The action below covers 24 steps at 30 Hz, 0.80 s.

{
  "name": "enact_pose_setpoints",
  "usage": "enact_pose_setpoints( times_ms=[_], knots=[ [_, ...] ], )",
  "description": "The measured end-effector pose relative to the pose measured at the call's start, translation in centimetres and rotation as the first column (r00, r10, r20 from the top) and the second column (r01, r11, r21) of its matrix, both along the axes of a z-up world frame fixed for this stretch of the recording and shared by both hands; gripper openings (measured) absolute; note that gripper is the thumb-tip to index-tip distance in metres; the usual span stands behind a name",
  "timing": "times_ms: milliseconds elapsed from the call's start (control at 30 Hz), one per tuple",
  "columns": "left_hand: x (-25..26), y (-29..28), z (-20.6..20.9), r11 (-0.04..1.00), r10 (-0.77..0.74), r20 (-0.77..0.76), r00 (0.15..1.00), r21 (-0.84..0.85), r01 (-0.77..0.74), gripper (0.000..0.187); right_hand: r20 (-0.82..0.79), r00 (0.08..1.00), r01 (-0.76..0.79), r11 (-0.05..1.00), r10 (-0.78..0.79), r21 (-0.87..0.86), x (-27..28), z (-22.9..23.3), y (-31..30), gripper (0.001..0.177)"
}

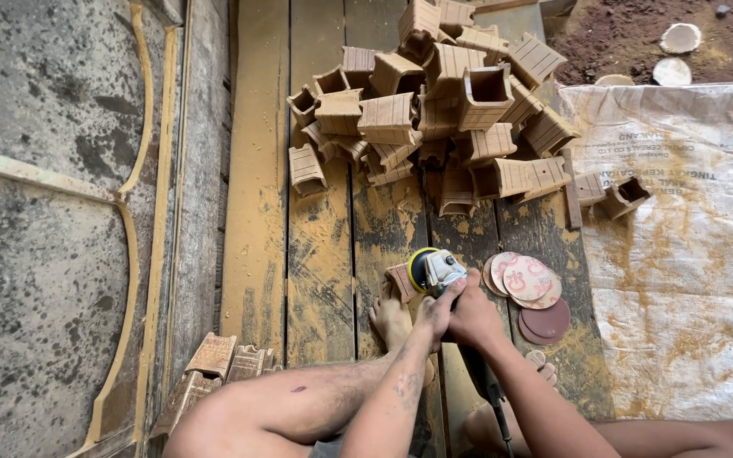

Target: The person sits on the ground and uses a handheld power sander to smooth small wooden pieces. They pick up each piece, sand it, and place it aside, repeating the process with multiple items.

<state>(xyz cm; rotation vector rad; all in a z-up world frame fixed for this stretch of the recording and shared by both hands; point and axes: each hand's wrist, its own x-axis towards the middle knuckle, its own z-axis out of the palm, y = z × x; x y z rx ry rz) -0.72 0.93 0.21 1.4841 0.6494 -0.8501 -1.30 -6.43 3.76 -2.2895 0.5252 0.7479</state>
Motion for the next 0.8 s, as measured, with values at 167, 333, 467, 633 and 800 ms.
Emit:
enact_pose_setpoints(
  times_ms=[167,333,467,633,800],
  knots=[
    [-0.2,2.6,2.9,0.994,0.106,-0.001,0.994,0.022,-0.106,0.122,-0.01,0.995,-0.101,0.993,0.101,0.057,-0.4,2.4,3.1,0.077],
    [-0.8,0.1,-3.3,0.986,0.149,-0.048,0.988,-0.074,-0.152,0.115,0.008,0.999,-0.037,0.993,0.036,0.11,-0.7,0.0,0.6,0.077],
    [-1.4,0.2,-1.6,0.999,0.026,-0.016,1.0,-0.042,-0.027,0.118,0.006,1.0,0.0,1.0,0.0,0.013,-1.6,0.9,0.3,0.078],
    [-2.6,1.7,-0.6,0.984,0.17,-0.019,0.985,-0.052,-0.171,0.116,-0.005,1.0,-0.02,0.998,0.021,0.051,-2.4,0.5,1.7,0.087],
    [-2.5,-0.1,-4.5,0.993,0.039,-0.049,0.998,-0.11,-0.044,0.115,0.0,0.999,0.036,0.999,-0.036,0.005,-2.9,-0.6,-1.0,0.085]
  ],
)
